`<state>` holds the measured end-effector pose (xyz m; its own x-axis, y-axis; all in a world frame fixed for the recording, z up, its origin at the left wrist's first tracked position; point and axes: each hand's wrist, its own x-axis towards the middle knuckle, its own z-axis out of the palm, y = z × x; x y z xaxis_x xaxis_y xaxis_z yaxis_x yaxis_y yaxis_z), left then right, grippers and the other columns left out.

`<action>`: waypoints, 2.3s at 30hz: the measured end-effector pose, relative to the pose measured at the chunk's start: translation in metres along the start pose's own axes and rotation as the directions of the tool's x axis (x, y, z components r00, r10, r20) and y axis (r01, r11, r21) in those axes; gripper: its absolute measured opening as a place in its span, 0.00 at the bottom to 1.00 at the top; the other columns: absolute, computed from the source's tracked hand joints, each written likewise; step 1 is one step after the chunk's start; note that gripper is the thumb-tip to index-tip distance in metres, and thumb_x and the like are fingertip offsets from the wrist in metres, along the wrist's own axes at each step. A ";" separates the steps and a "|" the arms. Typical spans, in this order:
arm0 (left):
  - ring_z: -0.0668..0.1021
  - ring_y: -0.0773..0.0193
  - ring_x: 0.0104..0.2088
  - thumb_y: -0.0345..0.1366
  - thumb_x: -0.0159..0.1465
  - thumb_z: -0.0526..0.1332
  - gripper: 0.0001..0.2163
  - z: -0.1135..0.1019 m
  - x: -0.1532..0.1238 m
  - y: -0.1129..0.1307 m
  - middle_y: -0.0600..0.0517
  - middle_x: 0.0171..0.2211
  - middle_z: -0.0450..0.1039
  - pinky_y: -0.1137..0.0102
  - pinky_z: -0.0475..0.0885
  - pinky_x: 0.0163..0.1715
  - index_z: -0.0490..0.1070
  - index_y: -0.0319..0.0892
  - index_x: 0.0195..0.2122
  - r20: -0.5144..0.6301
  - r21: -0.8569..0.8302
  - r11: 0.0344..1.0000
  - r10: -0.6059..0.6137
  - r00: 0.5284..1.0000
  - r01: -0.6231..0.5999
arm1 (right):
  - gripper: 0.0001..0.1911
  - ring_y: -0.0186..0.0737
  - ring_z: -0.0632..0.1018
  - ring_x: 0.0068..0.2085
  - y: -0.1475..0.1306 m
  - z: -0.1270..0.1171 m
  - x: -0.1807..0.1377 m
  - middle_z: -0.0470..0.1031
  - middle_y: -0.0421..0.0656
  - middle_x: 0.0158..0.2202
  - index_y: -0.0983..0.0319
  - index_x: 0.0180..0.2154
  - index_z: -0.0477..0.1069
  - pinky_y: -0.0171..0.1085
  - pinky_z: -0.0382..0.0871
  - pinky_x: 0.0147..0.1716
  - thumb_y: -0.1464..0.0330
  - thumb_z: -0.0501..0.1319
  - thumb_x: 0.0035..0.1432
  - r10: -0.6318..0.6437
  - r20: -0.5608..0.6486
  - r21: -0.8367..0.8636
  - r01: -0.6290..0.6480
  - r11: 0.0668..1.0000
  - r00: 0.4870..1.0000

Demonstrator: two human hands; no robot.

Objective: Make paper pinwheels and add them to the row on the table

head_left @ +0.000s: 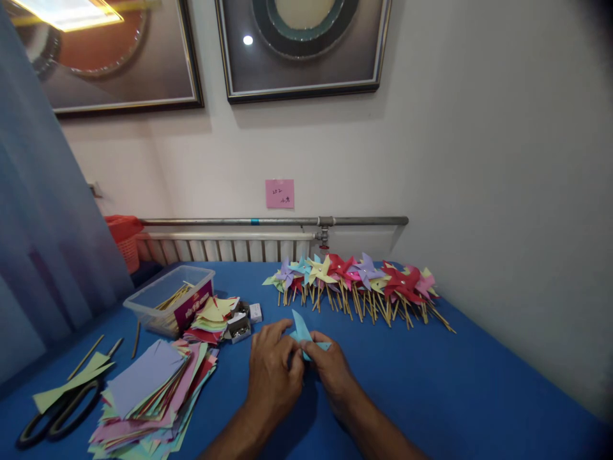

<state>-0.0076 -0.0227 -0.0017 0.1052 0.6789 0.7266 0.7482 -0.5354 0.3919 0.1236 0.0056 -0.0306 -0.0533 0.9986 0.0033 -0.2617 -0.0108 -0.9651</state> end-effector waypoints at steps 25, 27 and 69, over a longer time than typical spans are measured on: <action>0.77 0.54 0.44 0.25 0.60 0.59 0.08 0.002 0.002 0.000 0.48 0.42 0.78 0.56 0.67 0.46 0.70 0.43 0.27 -0.055 0.000 0.997 -0.074 0.996 0.074 | 0.16 0.36 0.69 0.27 -0.007 0.003 -0.005 0.70 0.37 0.25 0.61 0.30 0.69 0.34 0.62 0.29 0.56 0.69 0.49 -0.019 0.121 0.065 0.011 0.998 0.992; 0.77 0.54 0.45 0.24 0.60 0.60 0.07 0.001 0.003 0.000 0.48 0.41 0.78 0.57 0.67 0.46 0.71 0.43 0.27 -0.052 -0.007 0.997 -0.082 0.995 0.082 | 0.16 0.35 0.68 0.27 -0.007 0.003 -0.005 0.70 0.37 0.24 0.61 0.30 0.70 0.34 0.62 0.29 0.57 0.69 0.47 -0.003 0.123 0.077 -0.006 0.997 0.992; 0.73 0.67 0.23 0.35 0.42 0.69 0.12 0.007 0.018 -0.033 0.54 0.22 0.74 0.73 0.66 0.27 0.74 0.40 0.29 0.512 -0.659 0.332 -0.461 0.725 0.676 | 0.13 0.33 0.63 0.21 -0.002 0.001 0.001 0.66 0.35 0.18 0.61 0.25 0.72 0.33 0.57 0.22 0.58 0.65 0.46 -0.003 0.054 -0.221 0.015 0.975 0.999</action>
<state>-0.0258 0.0111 -0.0057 0.0664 0.9961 0.0575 -0.1122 -0.0498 0.9924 0.1233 0.0070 -0.0280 -0.1043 0.9943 0.0205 -0.0429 0.0161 -0.9989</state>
